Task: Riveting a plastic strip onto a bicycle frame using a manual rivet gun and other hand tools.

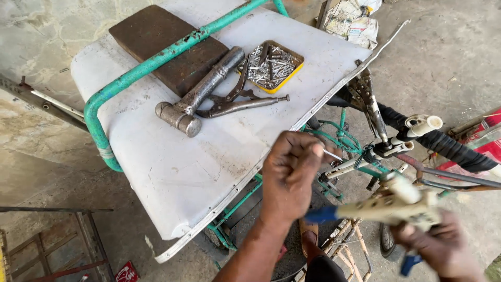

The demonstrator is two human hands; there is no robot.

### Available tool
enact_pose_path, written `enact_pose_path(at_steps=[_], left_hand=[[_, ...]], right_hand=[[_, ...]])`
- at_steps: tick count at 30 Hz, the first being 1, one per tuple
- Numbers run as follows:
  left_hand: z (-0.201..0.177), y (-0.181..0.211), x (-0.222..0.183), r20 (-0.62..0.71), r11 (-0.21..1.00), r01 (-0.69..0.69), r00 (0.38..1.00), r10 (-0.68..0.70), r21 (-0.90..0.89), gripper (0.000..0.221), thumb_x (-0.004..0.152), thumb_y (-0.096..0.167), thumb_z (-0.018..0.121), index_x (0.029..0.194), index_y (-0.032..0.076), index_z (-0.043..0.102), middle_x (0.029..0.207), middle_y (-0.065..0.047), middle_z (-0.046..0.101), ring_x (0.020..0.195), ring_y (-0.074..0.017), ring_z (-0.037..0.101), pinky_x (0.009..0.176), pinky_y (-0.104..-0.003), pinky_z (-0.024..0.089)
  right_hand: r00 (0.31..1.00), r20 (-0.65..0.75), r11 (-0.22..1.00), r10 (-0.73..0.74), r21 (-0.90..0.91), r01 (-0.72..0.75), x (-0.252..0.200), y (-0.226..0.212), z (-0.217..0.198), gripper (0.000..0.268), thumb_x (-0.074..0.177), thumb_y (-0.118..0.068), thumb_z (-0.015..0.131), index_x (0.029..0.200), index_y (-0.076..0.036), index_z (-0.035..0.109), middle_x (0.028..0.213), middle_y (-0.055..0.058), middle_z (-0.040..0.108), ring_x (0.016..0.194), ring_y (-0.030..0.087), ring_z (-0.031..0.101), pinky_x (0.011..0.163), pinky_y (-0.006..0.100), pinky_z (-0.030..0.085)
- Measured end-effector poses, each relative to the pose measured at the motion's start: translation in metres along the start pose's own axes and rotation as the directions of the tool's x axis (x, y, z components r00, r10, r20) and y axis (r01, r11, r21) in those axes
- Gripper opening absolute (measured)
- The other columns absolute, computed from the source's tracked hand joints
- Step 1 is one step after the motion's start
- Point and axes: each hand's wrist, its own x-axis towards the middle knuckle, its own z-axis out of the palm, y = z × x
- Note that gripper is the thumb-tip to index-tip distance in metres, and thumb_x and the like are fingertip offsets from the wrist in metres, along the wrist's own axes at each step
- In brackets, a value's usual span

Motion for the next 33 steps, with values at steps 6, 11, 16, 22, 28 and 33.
enact_pose_path(at_steps=[6,11,16,22,28,33], left_hand=[[0.015,0.002,-0.047,0.037,0.92,0.168,0.985,-0.166,-0.353,0.024,0.102,0.027,0.072,0.106,0.006,0.06,0.099,-0.01,0.07,0.093,-0.0347,0.076,0.077,-0.037,0.065],[0.021,0.004,-0.063,0.062,0.901,0.18,0.984,-0.169,-0.396,0.025,0.102,0.026,0.072,0.109,0.006,0.059,0.101,-0.009,0.067,0.097,-0.039,0.075,0.089,-0.052,0.062],[0.024,0.014,-0.068,0.043,0.913,0.184,0.983,-0.181,-0.363,0.025,0.102,0.025,0.07,0.108,0.005,0.057,0.099,-0.014,0.07,0.095,-0.0333,0.076,0.085,-0.047,0.064],[0.02,0.027,-0.071,0.06,0.919,0.212,0.977,-0.203,-0.333,0.024,0.106,0.022,0.065,0.111,0.001,0.056,0.1,-0.017,0.069,0.096,-0.0338,0.075,0.083,-0.046,0.067],[0.009,0.032,-0.072,0.104,0.995,0.067,0.993,-0.059,-0.079,0.022,0.108,0.03,0.062,0.114,0.009,0.059,0.107,-0.007,0.066,0.103,-0.0261,0.07,0.093,-0.043,0.06],[0.005,0.037,-0.07,0.218,0.998,-0.014,0.976,0.001,0.059,0.008,0.108,0.003,0.06,0.107,0.009,0.054,0.069,0.009,0.038,0.053,-0.0003,0.029,0.054,-0.019,0.032]], right_hand=[[0.942,0.221,0.702,-0.254,0.712,0.022,-0.019,0.006,0.069,0.063,0.096,-0.018,0.082,0.141,0.008,0.046,0.138,0.037,0.062,0.045,0.018,0.055,0.037,0.026,0.044],[0.916,0.32,0.727,-0.242,0.685,-0.047,-0.024,0.01,0.074,0.076,0.096,-0.031,0.089,0.136,0.022,0.052,0.095,0.024,0.072,0.049,0.015,0.052,0.039,0.024,0.039],[0.936,0.293,0.693,-0.193,0.716,-0.081,-0.029,0.012,0.08,0.084,0.09,-0.025,0.092,0.146,0.015,0.044,0.132,0.031,0.067,0.05,0.018,0.056,0.04,0.025,0.044],[0.927,0.325,0.65,-0.188,0.749,-0.131,-0.032,0.006,0.084,0.094,0.092,-0.02,0.095,0.157,0.008,0.033,0.131,0.029,0.069,0.086,0.032,0.066,0.066,0.04,0.057],[0.896,0.382,0.579,-0.226,0.792,-0.192,-0.028,-0.015,0.095,0.099,0.097,-0.015,0.094,0.16,0.012,0.023,0.132,0.028,0.07,0.117,0.042,0.071,0.095,0.053,0.059],[0.892,0.385,0.693,-0.235,0.711,-0.124,-0.032,0.001,0.09,0.09,0.095,-0.02,0.08,0.16,0.008,0.024,0.073,0.015,0.059,0.047,0.015,0.047,0.038,0.024,0.035]])
